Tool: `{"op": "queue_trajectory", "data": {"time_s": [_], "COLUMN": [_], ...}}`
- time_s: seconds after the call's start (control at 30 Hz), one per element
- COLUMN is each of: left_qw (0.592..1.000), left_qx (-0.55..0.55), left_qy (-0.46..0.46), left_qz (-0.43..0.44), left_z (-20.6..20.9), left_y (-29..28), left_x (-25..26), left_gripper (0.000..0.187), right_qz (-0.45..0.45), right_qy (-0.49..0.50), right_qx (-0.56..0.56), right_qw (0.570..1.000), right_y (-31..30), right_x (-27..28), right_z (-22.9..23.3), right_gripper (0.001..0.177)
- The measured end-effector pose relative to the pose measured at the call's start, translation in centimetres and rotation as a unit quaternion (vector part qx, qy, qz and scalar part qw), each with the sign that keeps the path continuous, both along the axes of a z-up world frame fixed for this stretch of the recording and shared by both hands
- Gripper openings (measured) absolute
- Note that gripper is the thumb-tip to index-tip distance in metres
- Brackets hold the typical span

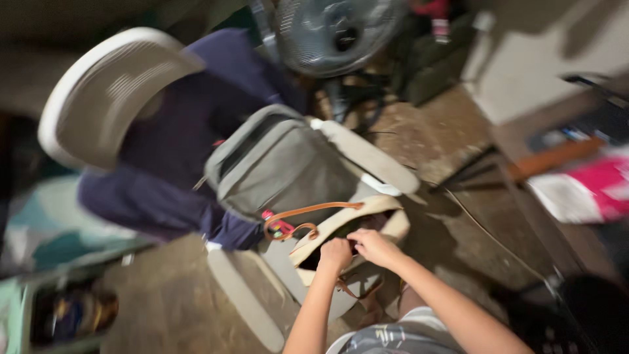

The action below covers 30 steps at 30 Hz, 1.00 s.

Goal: The person packs a beige handbag resting on a chair in a bedroom. They pick up a green box, a pink makeup palette, a small tube, a wallet, sunglasses in a case, and other small items from a cluttered desk and place them into the handbag, arranging items inside it.

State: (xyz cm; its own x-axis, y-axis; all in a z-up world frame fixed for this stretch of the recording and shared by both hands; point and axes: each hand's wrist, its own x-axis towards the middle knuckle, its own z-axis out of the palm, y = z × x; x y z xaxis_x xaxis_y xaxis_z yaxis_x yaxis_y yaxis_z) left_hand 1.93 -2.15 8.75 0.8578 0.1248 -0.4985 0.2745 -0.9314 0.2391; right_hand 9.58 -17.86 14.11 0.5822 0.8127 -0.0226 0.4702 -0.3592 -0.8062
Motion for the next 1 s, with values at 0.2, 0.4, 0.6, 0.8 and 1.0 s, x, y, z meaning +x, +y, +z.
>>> {"op": "queue_trajectory", "data": {"time_s": [0.2,0.4,0.6,0.8,1.0], "left_qw": [0.967,0.925,0.92,0.922,0.922], "left_qx": [-0.109,-0.189,-0.235,-0.248,-0.253], "left_qy": [-0.22,-0.297,-0.243,-0.211,-0.21], "left_qz": [-0.07,-0.142,-0.199,-0.212,-0.205], "left_z": [12.3,15.4,14.2,14.0,13.9], "left_y": [-9.0,-20.2,-28.0,-32.1,-33.6], "left_x": [7.6,11.4,13.2,13.9,13.8], "left_gripper": [0.05,0.056,0.056,0.055,0.049], "right_qz": [-0.267,-0.407,-0.565,-0.654,-0.621], "right_qy": [0.062,0.012,-0.049,-0.275,-0.202], "right_qx": [0.069,0.11,0.049,0.01,-0.171], "right_qw": [0.959,0.907,0.822,0.704,0.737], "right_y": [-12.2,-25.7,-38.4,-53.8,-60.6], "right_x": [2.2,2.9,3.8,11.4,17.9], "right_z": [7.0,8.4,8.2,6.2,2.1], "right_gripper": [0.039,0.039,0.027,0.023,0.067]}}
